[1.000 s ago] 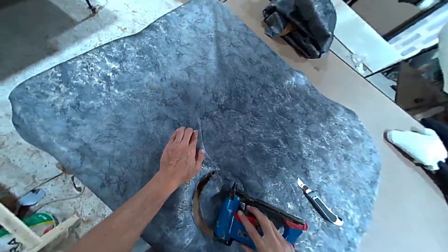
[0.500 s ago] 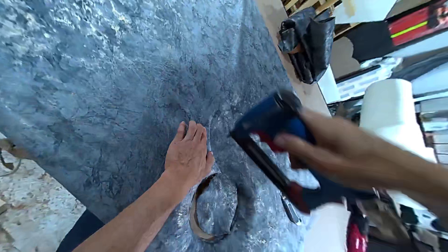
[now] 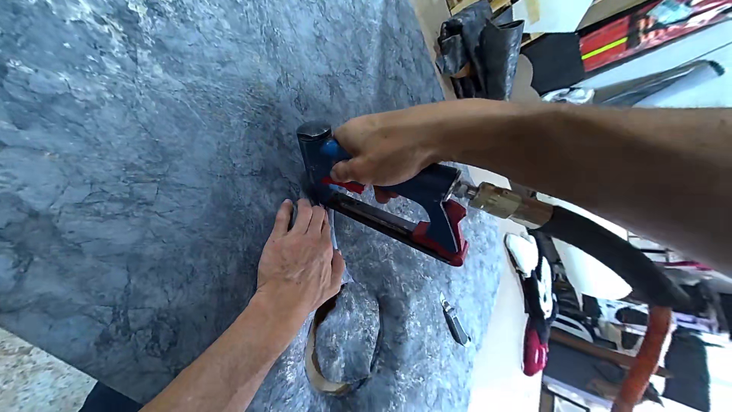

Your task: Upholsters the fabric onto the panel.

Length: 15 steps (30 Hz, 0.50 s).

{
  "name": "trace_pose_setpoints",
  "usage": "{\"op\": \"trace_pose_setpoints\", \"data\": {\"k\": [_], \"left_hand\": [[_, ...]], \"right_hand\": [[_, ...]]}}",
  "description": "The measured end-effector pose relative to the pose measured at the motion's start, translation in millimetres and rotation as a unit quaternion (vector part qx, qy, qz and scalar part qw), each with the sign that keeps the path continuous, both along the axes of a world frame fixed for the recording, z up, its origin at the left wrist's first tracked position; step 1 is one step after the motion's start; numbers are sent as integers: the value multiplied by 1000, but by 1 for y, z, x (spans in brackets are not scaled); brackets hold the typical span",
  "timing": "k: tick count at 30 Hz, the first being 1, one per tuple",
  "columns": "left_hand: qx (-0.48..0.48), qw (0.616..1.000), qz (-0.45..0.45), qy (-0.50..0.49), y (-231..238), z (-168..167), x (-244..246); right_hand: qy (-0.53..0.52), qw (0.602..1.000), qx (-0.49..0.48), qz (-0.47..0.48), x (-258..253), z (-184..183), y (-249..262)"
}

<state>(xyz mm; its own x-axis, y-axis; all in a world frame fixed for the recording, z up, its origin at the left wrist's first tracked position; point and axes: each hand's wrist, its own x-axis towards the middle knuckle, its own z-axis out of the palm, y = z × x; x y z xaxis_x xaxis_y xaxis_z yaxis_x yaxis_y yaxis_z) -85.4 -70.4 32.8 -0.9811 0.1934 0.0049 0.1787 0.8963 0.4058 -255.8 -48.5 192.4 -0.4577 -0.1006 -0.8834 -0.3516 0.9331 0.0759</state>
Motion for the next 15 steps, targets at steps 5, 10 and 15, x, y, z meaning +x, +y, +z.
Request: {"op": "trace_pose_setpoints", "data": {"k": [5,10,15], "left_hand": [[15,999,-13,26,-9,-4,4],[-15,1000,-19,-8,-8,-1,1],[0,999,-23,-26,-9,2,1]], "right_hand": [[-167,983,-61,-47,-47,-20,6],[-103,994,6,-27,-37,-21,-15],[-89,935,-280,198,-46,39,31]]}}
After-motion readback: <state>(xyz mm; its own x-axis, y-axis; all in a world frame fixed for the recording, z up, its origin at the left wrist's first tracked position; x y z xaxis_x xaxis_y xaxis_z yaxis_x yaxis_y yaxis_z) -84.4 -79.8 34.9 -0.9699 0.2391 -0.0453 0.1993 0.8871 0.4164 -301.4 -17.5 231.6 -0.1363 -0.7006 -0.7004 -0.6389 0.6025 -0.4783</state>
